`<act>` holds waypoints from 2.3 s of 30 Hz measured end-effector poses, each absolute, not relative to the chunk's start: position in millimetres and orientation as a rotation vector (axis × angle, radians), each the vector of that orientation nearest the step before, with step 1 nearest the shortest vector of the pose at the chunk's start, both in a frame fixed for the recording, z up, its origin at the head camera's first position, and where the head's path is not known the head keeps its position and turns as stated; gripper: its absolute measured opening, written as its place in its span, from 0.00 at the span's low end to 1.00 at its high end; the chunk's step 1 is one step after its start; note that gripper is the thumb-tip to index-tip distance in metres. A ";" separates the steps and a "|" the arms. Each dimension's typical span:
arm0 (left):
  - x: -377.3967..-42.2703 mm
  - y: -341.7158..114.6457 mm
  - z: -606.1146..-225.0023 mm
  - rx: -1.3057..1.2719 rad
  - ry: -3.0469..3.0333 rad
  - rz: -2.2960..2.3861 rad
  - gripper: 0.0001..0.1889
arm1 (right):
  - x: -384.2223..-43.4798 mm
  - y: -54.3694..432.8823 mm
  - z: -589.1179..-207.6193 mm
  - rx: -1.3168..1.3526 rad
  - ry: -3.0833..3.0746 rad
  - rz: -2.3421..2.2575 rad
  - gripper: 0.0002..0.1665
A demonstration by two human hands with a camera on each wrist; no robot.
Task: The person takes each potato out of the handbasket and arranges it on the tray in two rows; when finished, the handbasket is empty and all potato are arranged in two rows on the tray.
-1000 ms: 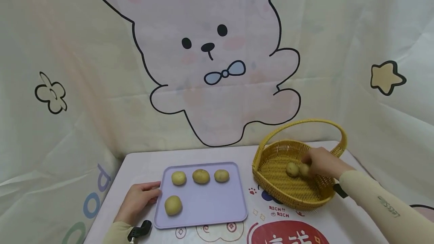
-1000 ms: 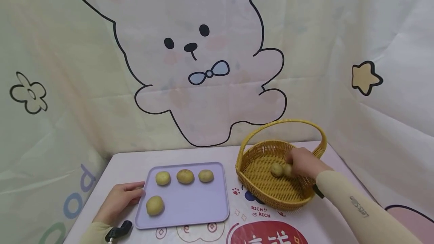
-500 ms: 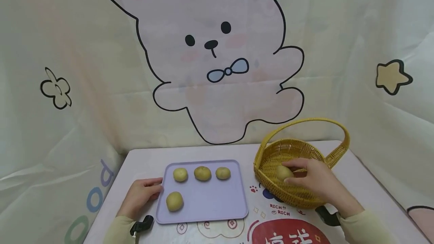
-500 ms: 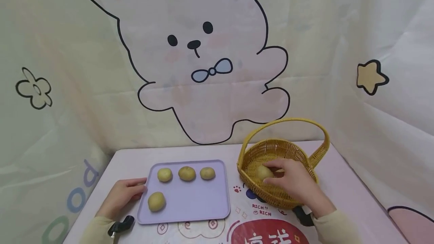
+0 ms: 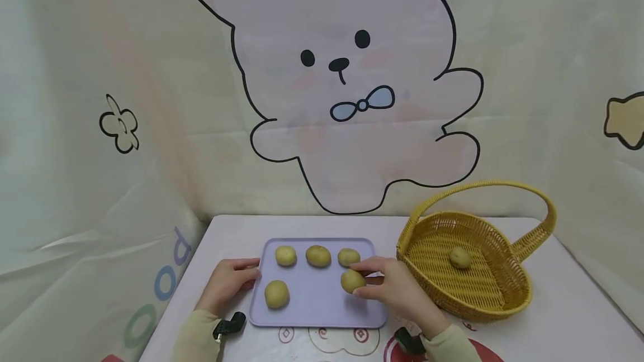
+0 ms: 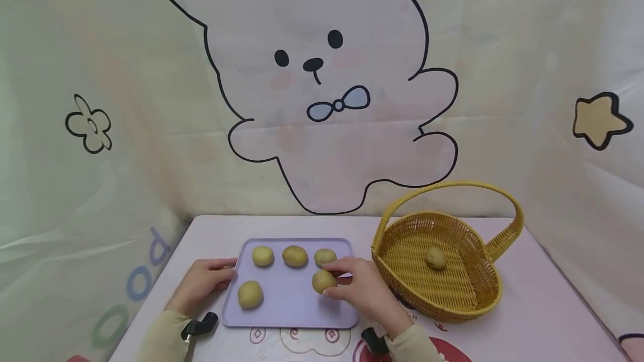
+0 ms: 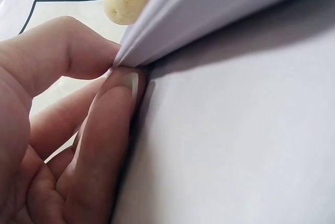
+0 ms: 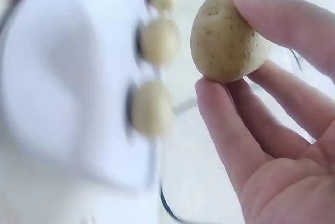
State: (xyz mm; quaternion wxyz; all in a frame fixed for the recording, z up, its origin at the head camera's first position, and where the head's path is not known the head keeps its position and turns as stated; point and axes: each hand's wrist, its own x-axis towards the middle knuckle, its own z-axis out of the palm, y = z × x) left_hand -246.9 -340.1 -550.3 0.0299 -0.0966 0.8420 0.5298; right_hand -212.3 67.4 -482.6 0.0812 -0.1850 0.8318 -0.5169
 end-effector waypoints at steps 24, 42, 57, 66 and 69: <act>-249.6 -332.6 -551.1 -0.285 2.546 1.702 0.19 | -217.1 -12.4 -525.3 -0.585 2.566 -1.478 0.28; -248.5 -338.3 -553.1 -0.325 2.549 1.696 0.20 | -216.5 -26.6 -527.4 -0.616 2.660 -1.328 0.28; -252.7 -336.1 -552.7 -0.303 2.517 1.720 0.20 | -215.8 -24.0 -522.5 -0.599 2.654 -1.331 0.27; -254.6 -333.1 -549.3 -0.275 2.540 1.677 0.22 | -207.9 1.8 -509.8 -0.547 2.591 -1.423 0.27; -253.1 -338.0 -547.9 -0.277 2.542 1.665 0.22 | -203.1 24.5 -497.4 -0.531 2.567 -1.411 0.28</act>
